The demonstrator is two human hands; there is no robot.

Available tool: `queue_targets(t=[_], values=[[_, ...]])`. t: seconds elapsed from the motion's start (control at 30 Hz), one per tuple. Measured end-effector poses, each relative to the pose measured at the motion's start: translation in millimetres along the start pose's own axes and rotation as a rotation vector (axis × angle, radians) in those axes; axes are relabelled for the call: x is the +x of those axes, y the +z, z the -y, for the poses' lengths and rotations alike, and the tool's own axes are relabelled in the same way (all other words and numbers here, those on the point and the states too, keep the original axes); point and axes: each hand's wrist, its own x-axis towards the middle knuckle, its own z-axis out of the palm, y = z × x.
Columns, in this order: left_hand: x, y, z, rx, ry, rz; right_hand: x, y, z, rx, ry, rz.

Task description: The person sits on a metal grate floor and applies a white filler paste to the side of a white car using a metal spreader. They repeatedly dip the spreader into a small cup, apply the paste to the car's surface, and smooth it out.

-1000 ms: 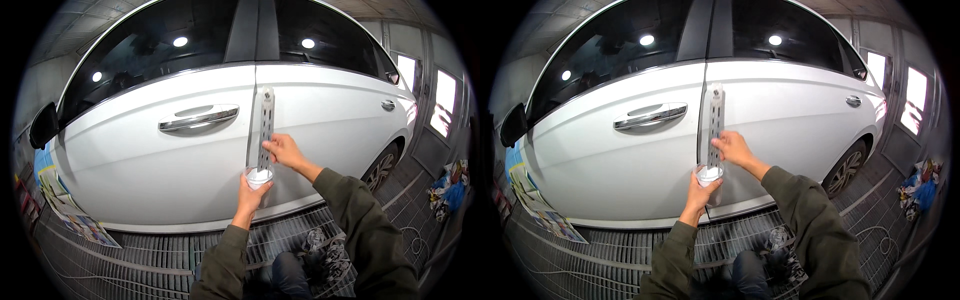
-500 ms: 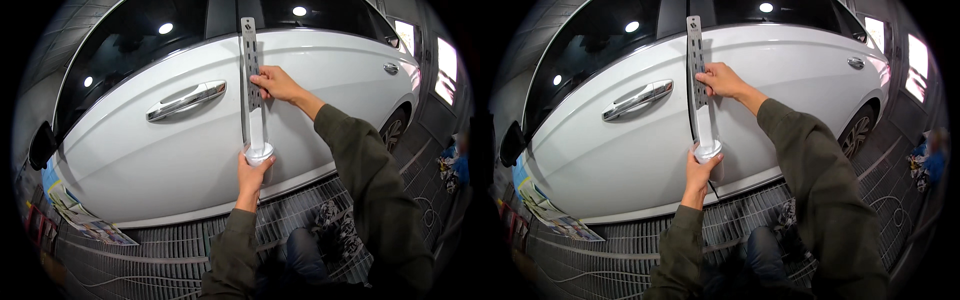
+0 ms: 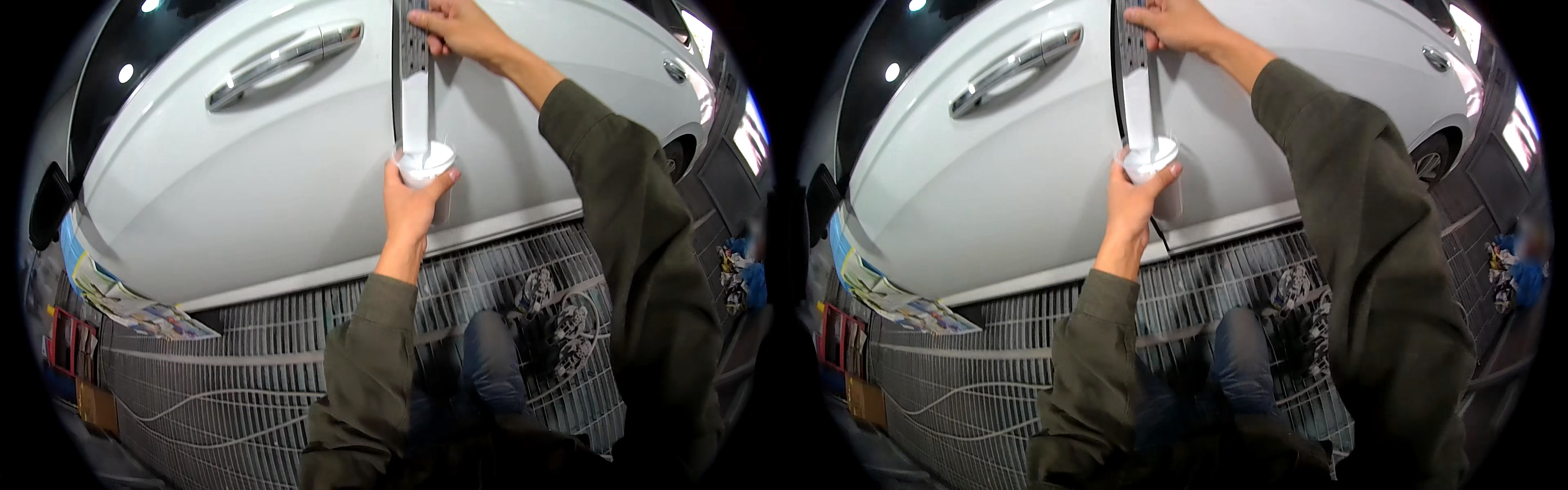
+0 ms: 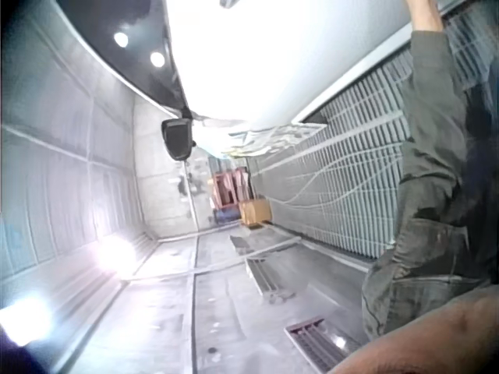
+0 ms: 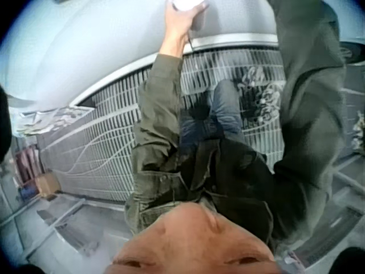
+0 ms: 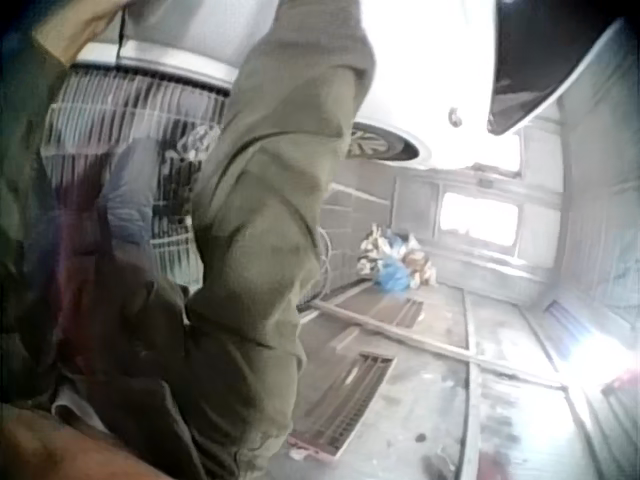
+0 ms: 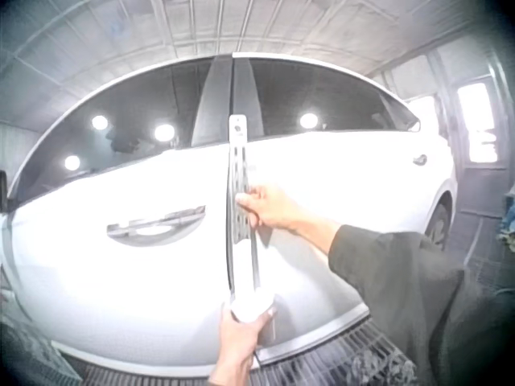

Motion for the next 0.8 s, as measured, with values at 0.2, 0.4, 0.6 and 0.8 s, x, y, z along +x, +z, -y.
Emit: queue_targets(t=[0.2,0.4,0.6,0.8], values=[[1,-1,3,-0.007,0.007,0.009,-1,2,-3,0.035,-0.008,0.03],[0,-3,-1,0.015,-0.021,0.001,1,6,-10,0.089,-0.078,0.052],[0,-6,2,0.023,-0.01,0.009,-4,10,0,0.089,-0.103,0.038],[0,-2,0,0.0,-0.018,-0.014,0,9,-8,0.106,-0.129,0.034]])
